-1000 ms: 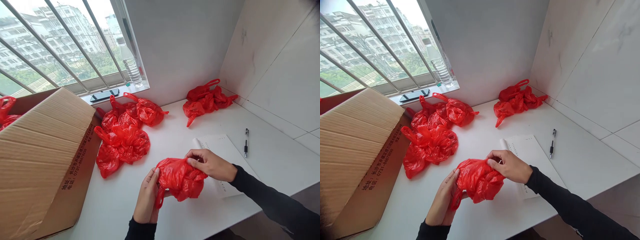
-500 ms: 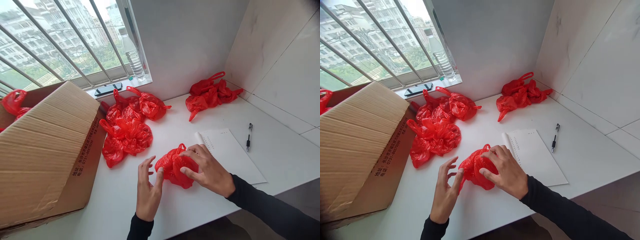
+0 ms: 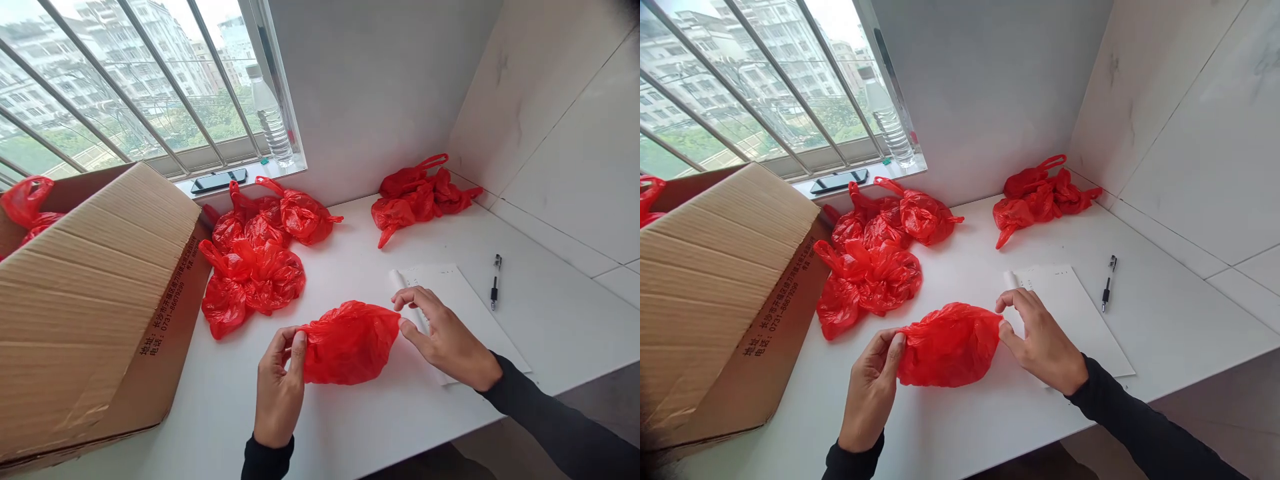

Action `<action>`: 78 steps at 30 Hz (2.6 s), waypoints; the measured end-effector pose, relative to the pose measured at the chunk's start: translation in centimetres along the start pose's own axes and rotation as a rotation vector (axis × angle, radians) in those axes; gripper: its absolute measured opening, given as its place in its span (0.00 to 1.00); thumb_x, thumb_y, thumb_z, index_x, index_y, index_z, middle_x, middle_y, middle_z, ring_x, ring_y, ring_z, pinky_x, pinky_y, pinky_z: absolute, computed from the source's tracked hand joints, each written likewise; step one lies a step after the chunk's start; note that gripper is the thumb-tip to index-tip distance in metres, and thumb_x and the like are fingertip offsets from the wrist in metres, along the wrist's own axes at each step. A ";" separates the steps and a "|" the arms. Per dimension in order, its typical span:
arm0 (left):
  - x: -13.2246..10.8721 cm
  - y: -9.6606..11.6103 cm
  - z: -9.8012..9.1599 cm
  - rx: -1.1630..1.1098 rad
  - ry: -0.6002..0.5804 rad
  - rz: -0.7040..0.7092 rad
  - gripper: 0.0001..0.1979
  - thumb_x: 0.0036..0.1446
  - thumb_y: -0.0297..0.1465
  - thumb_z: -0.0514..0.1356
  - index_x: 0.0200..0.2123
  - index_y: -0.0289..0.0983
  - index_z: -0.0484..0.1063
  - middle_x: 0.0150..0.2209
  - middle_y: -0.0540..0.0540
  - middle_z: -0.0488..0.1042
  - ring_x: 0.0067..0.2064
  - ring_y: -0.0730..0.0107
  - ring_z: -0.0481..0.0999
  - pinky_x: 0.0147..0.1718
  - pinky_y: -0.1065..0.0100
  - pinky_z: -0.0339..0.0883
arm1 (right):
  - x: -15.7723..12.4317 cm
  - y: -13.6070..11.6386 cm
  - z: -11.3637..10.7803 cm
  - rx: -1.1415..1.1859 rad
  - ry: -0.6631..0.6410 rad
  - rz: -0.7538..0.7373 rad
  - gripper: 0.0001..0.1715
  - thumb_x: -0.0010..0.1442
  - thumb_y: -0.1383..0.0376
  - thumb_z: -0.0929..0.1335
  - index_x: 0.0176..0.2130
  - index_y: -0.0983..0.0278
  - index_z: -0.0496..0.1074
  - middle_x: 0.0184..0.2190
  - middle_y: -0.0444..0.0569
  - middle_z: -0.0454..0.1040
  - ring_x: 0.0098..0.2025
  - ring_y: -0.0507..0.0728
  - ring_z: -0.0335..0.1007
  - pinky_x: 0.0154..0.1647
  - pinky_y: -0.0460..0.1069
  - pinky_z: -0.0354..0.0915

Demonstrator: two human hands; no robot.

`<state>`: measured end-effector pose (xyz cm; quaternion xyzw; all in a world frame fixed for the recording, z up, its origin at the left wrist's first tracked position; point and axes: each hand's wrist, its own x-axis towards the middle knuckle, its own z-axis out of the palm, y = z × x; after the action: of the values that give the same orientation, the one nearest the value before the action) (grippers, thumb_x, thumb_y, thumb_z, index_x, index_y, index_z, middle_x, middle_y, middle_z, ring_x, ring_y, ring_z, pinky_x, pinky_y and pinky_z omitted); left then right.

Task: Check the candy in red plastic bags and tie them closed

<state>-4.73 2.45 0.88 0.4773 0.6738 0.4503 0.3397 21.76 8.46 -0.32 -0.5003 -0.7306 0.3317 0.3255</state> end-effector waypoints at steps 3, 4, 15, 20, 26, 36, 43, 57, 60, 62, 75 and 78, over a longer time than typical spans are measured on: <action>-0.6 0.8 1.1 0.047 -0.012 0.063 0.20 0.63 0.44 0.63 0.56 0.45 0.72 0.53 0.44 0.76 0.51 0.57 0.76 0.48 0.59 0.70 | 0.1 -0.9 0.6 0.038 -0.058 -0.042 0.23 0.64 0.62 0.67 0.58 0.56 0.64 0.55 0.50 0.70 0.58 0.64 0.65 0.56 0.61 0.67; -0.8 1.2 1.6 0.075 -0.005 0.102 0.22 0.61 0.43 0.65 0.57 0.46 0.72 0.54 0.44 0.75 0.53 0.55 0.75 0.50 0.58 0.69 | 0.3 -1.4 1.0 0.044 -0.067 -0.048 0.26 0.64 0.61 0.68 0.60 0.57 0.63 0.53 0.50 0.71 0.57 0.63 0.65 0.58 0.62 0.65; -0.2 0.8 -0.4 0.051 0.168 0.049 0.16 0.66 0.46 0.59 0.45 0.40 0.78 0.36 0.47 0.78 0.36 0.62 0.75 0.37 0.63 0.69 | 0.9 -0.7 -1.1 0.292 0.056 0.172 0.13 0.72 0.52 0.64 0.43 0.57 0.69 0.39 0.45 0.76 0.41 0.59 0.70 0.43 0.53 0.65; -0.5 2.0 0.6 0.146 0.224 0.179 0.15 0.58 0.41 0.68 0.47 0.44 0.77 0.51 0.45 0.75 0.54 0.56 0.73 0.52 0.61 0.65 | 0.6 -1.6 -1.3 0.296 0.045 0.184 0.13 0.71 0.51 0.65 0.42 0.57 0.69 0.41 0.45 0.76 0.43 0.58 0.71 0.47 0.54 0.65; 0.1 3.1 0.4 0.209 0.324 0.178 0.10 0.60 0.43 0.65 0.36 0.43 0.76 0.39 0.49 0.73 0.39 0.64 0.70 0.39 0.65 0.64 | 0.9 -1.7 -1.3 0.206 0.055 0.174 0.13 0.70 0.51 0.66 0.40 0.57 0.70 0.38 0.43 0.76 0.43 0.58 0.72 0.48 0.55 0.65; -0.3 3.5 -0.9 0.129 0.280 0.128 0.09 0.64 0.39 0.61 0.40 0.43 0.77 0.36 0.50 0.76 0.38 0.66 0.73 0.38 0.68 0.67 | -1.1 -4.1 -2.2 0.187 0.445 -0.236 0.16 0.67 0.70 0.67 0.52 0.56 0.69 0.48 0.47 0.71 0.50 0.59 0.69 0.53 0.57 0.66; -0.7 4.6 0.7 0.225 0.168 0.133 0.13 0.58 0.43 0.67 0.33 0.42 0.70 0.32 0.53 0.71 0.31 0.69 0.68 0.32 0.68 0.66 | 1.0 -7.0 0.4 -0.226 -0.023 -0.645 0.19 0.68 0.76 0.63 0.57 0.69 0.68 0.53 0.56 0.73 0.56 0.62 0.68 0.62 0.60 0.65; -1.1 4.6 -0.6 0.019 0.385 0.070 0.13 0.61 0.44 0.65 0.42 0.42 0.79 0.40 0.49 0.78 0.38 0.68 0.75 0.37 0.70 0.68 | 0.0 -6.4 -1.1 -0.689 -0.081 -0.442 0.15 0.65 0.75 0.63 0.49 0.64 0.71 0.39 0.53 0.72 0.35 0.62 0.67 0.36 0.57 0.66; -1.6 4.9 -0.8 0.015 0.447 0.087 0.15 0.58 0.42 0.69 0.46 0.43 0.80 0.43 0.49 0.81 0.42 0.67 0.77 0.41 0.71 0.69 | -0.1 -6.6 -1.0 -0.667 -0.125 -0.497 0.14 0.61 0.79 0.63 0.40 0.63 0.71 0.34 0.49 0.70 0.32 0.61 0.65 0.34 0.56 0.65; -1.9 5.0 -0.9 -0.043 0.413 0.052 0.16 0.57 0.42 0.70 0.47 0.43 0.81 0.39 0.50 0.82 0.39 0.67 0.78 0.37 0.70 0.71 | 0.0 -6.7 -0.6 -0.611 -0.180 -0.590 0.16 0.59 0.81 0.63 0.40 0.64 0.71 0.32 0.48 0.71 0.33 0.60 0.66 0.38 0.57 0.67; -3.0 4.1 -1.1 -0.495 0.194 -0.031 0.14 0.62 0.44 0.66 0.47 0.45 0.79 0.41 0.48 0.83 0.45 0.60 0.81 0.41 0.67 0.77 | 1.0 -5.1 0.0 -0.675 -0.581 -0.212 0.25 0.51 0.85 0.62 0.42 0.63 0.72 0.31 0.47 0.76 0.26 0.59 0.74 0.21 0.51 0.53; -3.2 4.1 -0.8 -0.592 0.209 -0.036 0.10 0.63 0.43 0.65 0.43 0.46 0.79 0.38 0.49 0.82 0.38 0.65 0.81 0.33 0.70 0.75 | 0.8 -4.1 0.6 -0.622 -0.582 -0.216 0.27 0.53 0.82 0.65 0.47 0.61 0.72 0.26 0.43 0.75 0.24 0.59 0.73 0.20 0.50 0.48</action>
<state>-3.02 -0.22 5.09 0.2969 0.5530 0.6674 0.4007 18.90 7.97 2.78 -0.3810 -0.9051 0.1870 -0.0271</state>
